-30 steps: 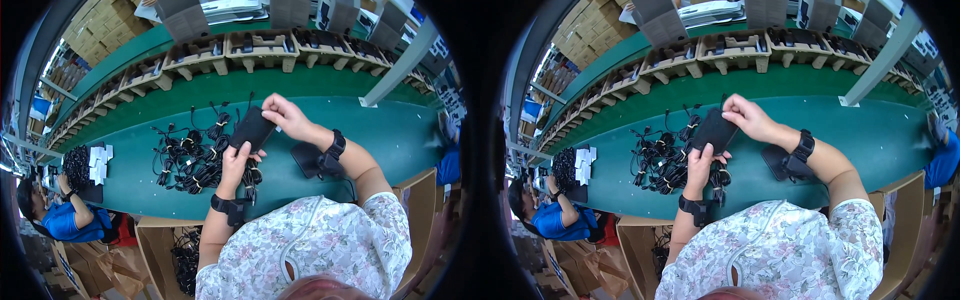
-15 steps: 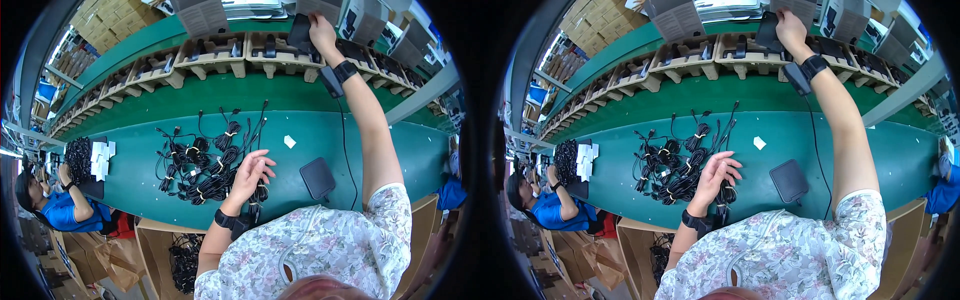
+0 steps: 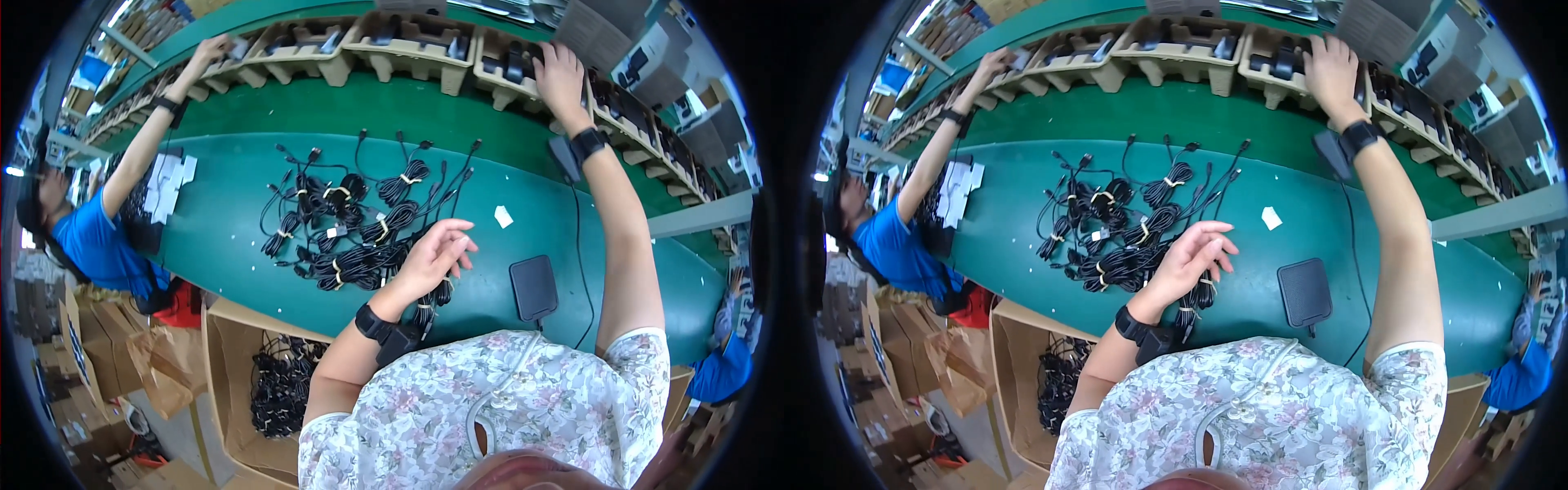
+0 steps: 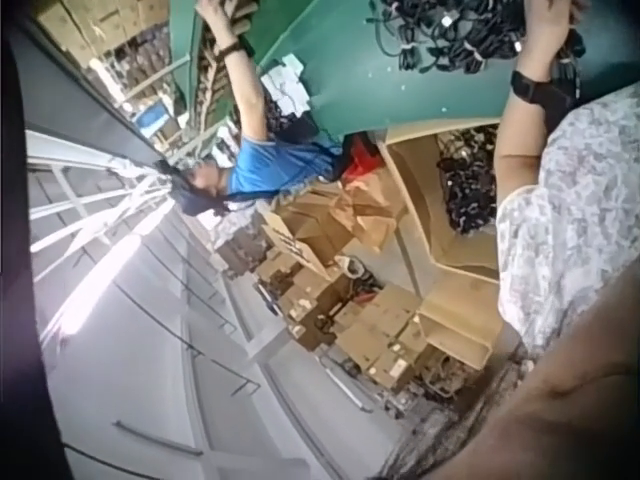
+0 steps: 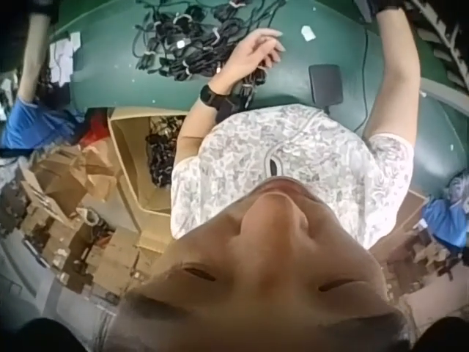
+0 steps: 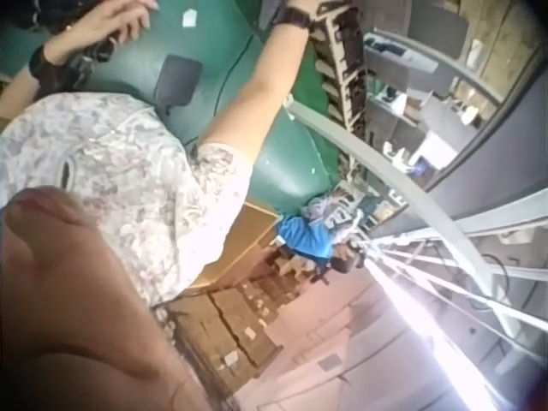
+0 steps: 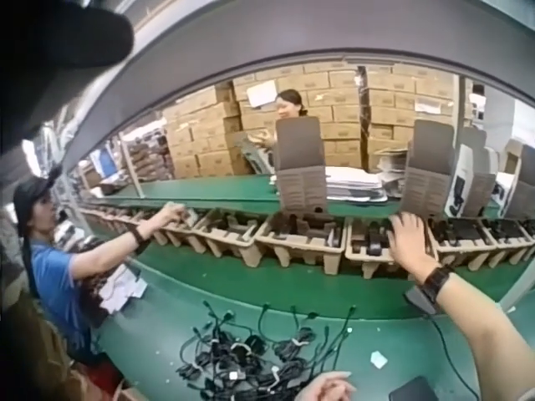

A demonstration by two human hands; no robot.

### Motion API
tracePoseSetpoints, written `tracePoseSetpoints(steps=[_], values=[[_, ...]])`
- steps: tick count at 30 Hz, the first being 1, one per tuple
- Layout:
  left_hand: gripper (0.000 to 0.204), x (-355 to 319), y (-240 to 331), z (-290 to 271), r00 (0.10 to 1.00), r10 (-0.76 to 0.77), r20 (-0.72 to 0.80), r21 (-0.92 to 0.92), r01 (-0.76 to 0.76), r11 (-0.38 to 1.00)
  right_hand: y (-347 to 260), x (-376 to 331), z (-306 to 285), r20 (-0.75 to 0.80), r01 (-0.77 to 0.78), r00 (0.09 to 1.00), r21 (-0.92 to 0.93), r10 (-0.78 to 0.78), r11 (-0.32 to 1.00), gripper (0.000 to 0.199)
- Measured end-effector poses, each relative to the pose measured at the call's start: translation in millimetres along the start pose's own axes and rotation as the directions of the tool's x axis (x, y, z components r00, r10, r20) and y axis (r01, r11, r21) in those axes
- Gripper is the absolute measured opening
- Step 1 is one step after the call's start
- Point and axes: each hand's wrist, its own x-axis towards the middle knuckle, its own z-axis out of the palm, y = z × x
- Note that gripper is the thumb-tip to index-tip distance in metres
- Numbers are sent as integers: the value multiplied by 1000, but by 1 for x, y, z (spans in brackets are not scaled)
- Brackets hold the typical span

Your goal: The person picks up a cable and a square black component, fits them together, and places the assembly into a cardboard tray. They then place a box over the tray and set the packaged unit into a large shipping box, repeating these steps.

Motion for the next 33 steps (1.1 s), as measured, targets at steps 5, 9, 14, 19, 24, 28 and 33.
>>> tracePoseSetpoints(steps=[5, 9, 14, 19, 24, 28, 33], values=[[32, -4, -8, -1, 1000, 16, -18, 30, -15, 999, -130, -6, -54, 113, 246, 906, 644, -408, 724, 34], [32, 3, -14, 0, 999, 34, -6, 21, -34, 999, -196, -40, -62, 123, 411, 682, 751, -721, 517, 27], [32, 5, -12, -1, 1000, 9, -8, -53, -9, 999, -214, -52, -59, 488, 209, 645, 627, -588, 750, 21], [32, 8, -14, -4, 1000, -1, -1, -97, 1, 995, -198, -52, -66, 556, -469, 797, 816, -236, 338, 16], [30, 1, 2, -8, 997, 62, -44, -250, -71, 966, -200, -48, -124, 720, -728, 658, 535, -220, -428, 18], [25, 6, 6, -17, 986, 115, -121, -518, -162, 840, -190, -60, -137, 746, -768, 624, 529, -234, -362, 17], [21, 11, 2, -23, 970, 140, -199, -472, -220, 854, -181, -62, -138, 689, -718, 696, 661, -205, -217, 18]])
